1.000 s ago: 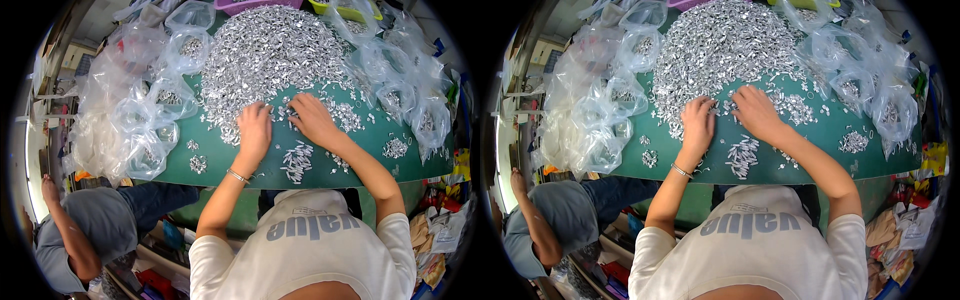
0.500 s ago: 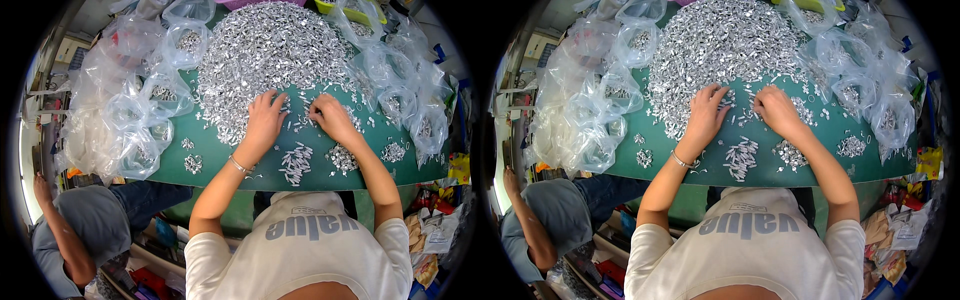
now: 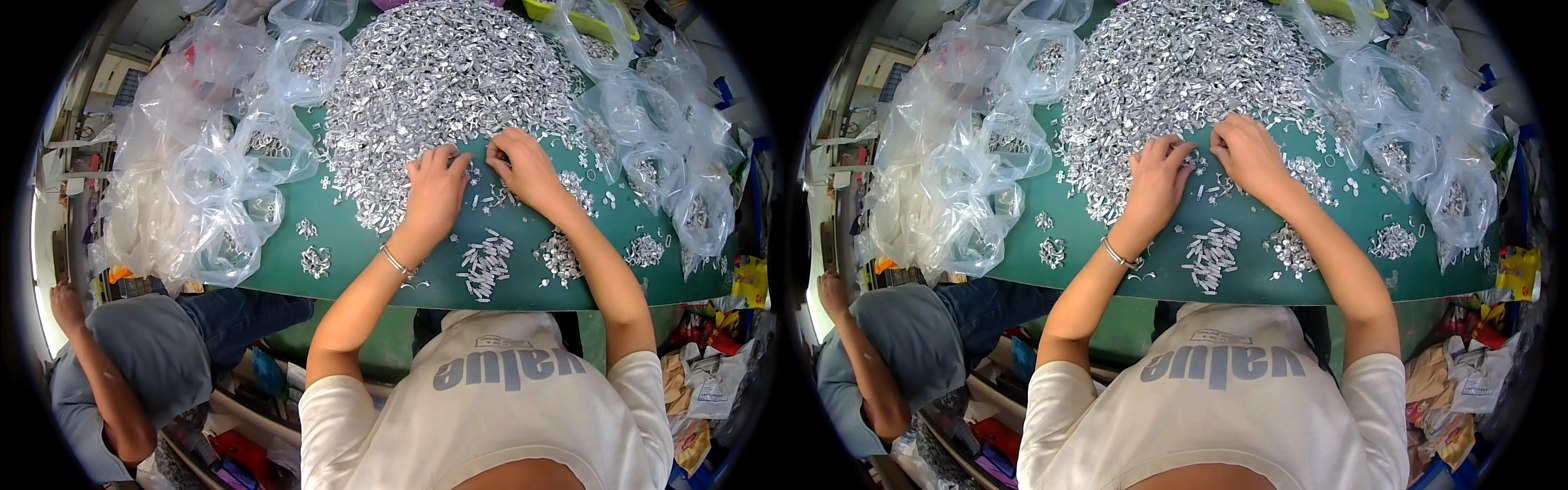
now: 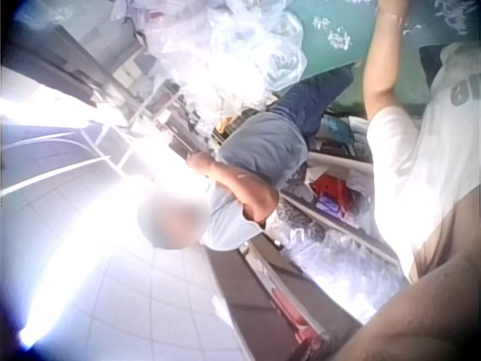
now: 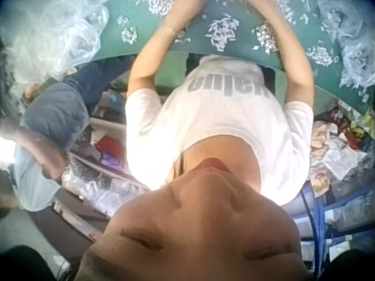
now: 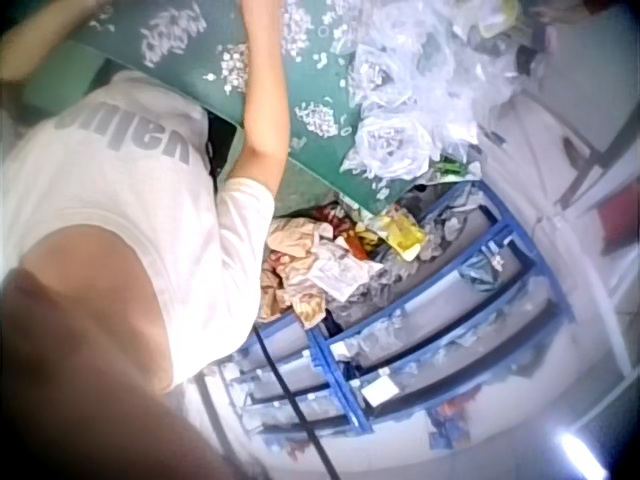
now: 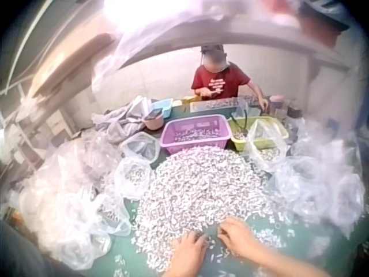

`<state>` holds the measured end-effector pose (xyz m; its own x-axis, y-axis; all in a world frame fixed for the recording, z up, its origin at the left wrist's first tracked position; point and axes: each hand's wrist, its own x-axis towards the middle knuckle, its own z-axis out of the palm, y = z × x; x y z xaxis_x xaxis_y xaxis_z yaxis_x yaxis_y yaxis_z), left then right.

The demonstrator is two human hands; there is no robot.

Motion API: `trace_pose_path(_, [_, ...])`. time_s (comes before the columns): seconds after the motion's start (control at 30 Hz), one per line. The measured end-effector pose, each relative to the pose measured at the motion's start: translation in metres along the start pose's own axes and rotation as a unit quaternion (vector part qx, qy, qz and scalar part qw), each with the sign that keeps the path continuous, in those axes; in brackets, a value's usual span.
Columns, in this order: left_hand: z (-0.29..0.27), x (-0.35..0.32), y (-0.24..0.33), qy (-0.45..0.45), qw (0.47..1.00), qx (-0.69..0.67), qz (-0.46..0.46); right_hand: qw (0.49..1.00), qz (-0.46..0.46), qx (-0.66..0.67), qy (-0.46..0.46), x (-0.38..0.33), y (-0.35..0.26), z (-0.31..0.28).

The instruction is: The person sorts a large pile of small silver metal hardware pieces on a green table. They use their hands to separate different types of items, such as washers and fasteners, into smaller piles and occasionally transfer them into clear plastic bags.

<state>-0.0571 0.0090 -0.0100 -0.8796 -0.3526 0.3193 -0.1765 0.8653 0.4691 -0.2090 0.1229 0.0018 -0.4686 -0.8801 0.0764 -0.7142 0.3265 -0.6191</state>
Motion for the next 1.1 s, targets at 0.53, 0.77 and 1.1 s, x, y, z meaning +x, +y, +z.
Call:
trace_pose_path(0.53, [-0.013,0.0,0.014,-0.06,0.854,-0.458,-0.239,0.973,0.087,0.211,-0.023,-0.042,-0.013,-0.023])
trace_pose_path(0.77, [-0.015,-0.02,0.018,-0.138,0.866,-0.421,-0.231,0.991,-0.11,-0.081,-0.011,-0.065,-0.02,-0.004])
trace_pose_path(1.1, [-0.023,-0.036,0.04,-0.085,0.515,-0.766,-0.376,0.991,-0.091,0.093,-0.003,-0.064,-0.038,-0.028])
